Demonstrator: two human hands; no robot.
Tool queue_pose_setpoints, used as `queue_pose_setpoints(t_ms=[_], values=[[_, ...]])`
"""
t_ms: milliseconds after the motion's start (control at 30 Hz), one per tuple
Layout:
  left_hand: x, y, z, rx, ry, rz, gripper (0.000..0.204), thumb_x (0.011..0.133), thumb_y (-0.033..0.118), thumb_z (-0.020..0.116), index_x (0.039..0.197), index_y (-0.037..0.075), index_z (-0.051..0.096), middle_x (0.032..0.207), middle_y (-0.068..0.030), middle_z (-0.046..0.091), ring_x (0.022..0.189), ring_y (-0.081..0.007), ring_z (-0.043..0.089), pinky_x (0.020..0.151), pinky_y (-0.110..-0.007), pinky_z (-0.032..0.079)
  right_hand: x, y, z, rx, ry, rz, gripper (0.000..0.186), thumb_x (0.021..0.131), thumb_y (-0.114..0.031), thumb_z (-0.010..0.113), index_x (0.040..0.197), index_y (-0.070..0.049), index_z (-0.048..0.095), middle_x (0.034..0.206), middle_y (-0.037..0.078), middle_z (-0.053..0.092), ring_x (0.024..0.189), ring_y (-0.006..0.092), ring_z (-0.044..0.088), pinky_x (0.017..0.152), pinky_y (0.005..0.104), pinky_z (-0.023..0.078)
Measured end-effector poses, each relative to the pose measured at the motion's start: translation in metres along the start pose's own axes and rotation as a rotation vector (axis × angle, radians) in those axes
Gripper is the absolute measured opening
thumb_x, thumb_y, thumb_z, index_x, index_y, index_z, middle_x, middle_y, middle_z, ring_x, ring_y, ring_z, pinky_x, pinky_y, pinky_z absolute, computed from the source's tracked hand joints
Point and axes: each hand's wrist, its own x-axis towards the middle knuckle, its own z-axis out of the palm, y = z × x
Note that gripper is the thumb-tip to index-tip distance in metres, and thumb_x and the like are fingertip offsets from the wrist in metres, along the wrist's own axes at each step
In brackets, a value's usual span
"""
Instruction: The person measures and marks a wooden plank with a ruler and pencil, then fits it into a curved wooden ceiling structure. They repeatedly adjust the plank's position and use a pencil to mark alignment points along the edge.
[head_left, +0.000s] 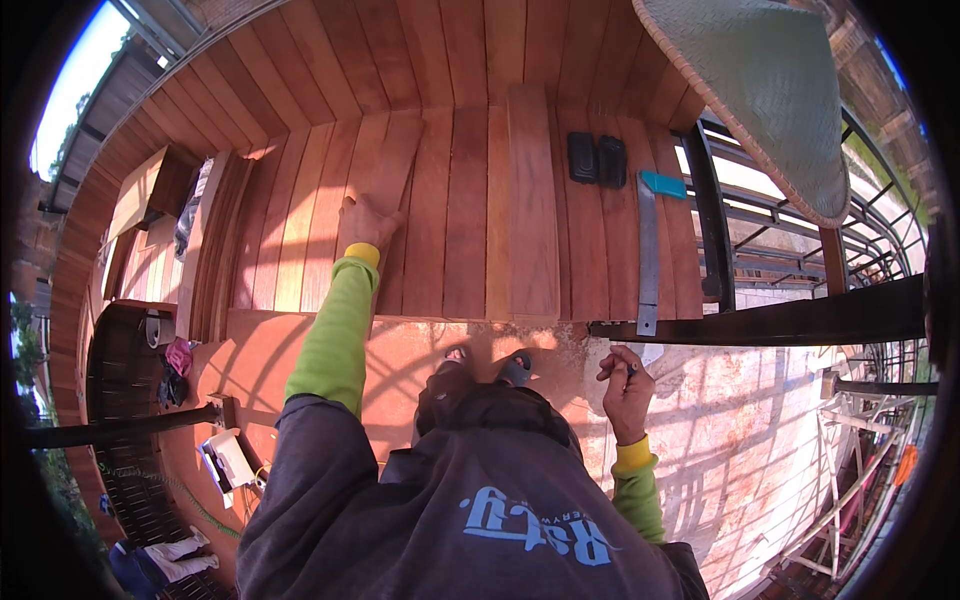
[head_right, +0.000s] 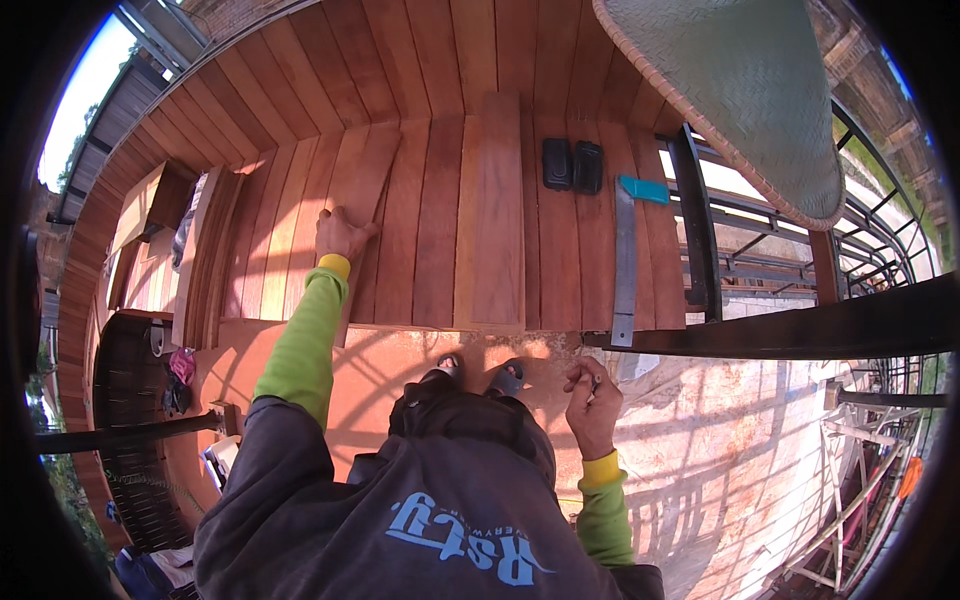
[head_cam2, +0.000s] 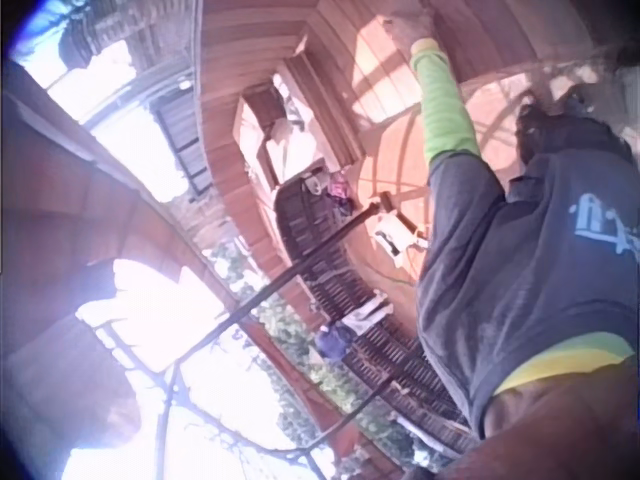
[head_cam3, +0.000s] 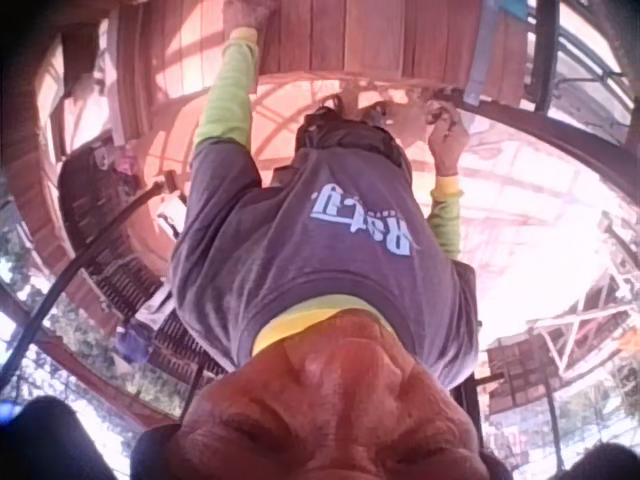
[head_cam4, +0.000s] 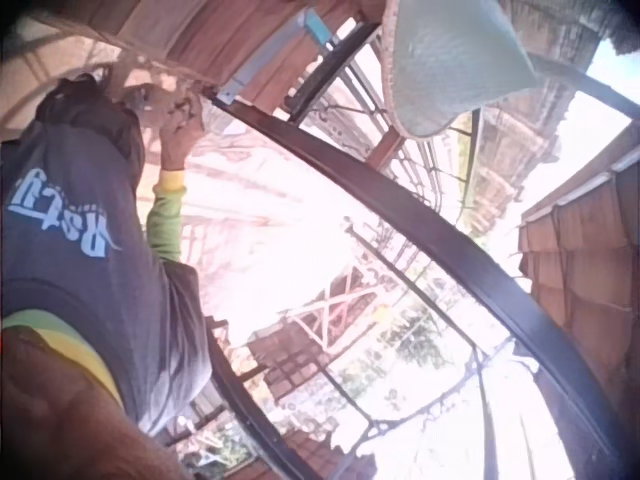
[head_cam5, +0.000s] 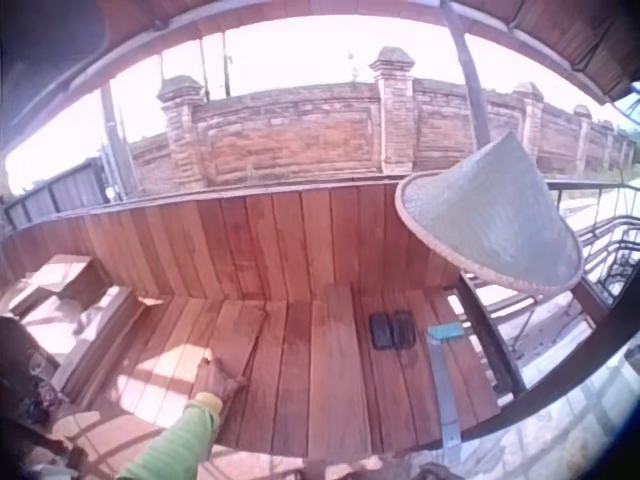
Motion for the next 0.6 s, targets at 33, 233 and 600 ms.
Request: queue_pose_setpoints(t_ms=[33,233,600], values=[[0.001,-0.003,0.005,0.073,0.055,0.033,0.072,0.068,0.041,0.075,0.119,-0.004,0.051,0.119,-0.0232,0.053,0.098,-0.0396,0.058,0.083,-0.046,0.05,-0.001,-0.001,0.002,-0.012,0.001,-0.011,0.025,0.093,-0.001,0.042,0.109,0.005,0.06,0.079,0.008,0.062,0.065,0.0115,0.061,0.062,0.0237,0.05],[-0.096,0.061,0.002,-0.593,-0.155,0.27,0.074,0.08,0.058,0.065,0.116,-0.005,0.054,0.102,-0.0255,0.061,0.094,-0.0404,0.061,0.078,-0.046,0.05,-0.02,0.005,0.03,-0.088,0.089,0.012,0.027,0.089,0.002,0.042,0.108,0.005,0.06,0.082,0.007,0.063,0.062,0.0074,0.055,0.058,0.021,0.046],[-0.157,0.129,-0.019,-0.627,-0.67,0.23,0.104,0.065,0.044,0.076,0.135,-0.01,0.022,0.116,-0.0327,0.053,0.1,-0.0466,0.06,0.081,-0.047,0.052,-0.036,-0.029,0.08,-0.224,0.234,-0.034,0.029,0.082,0.003,0.044,0.104,0.004,0.063,0.078,0.011,0.063,0.072,0.0172,0.062,0.067,0.028,0.05]])
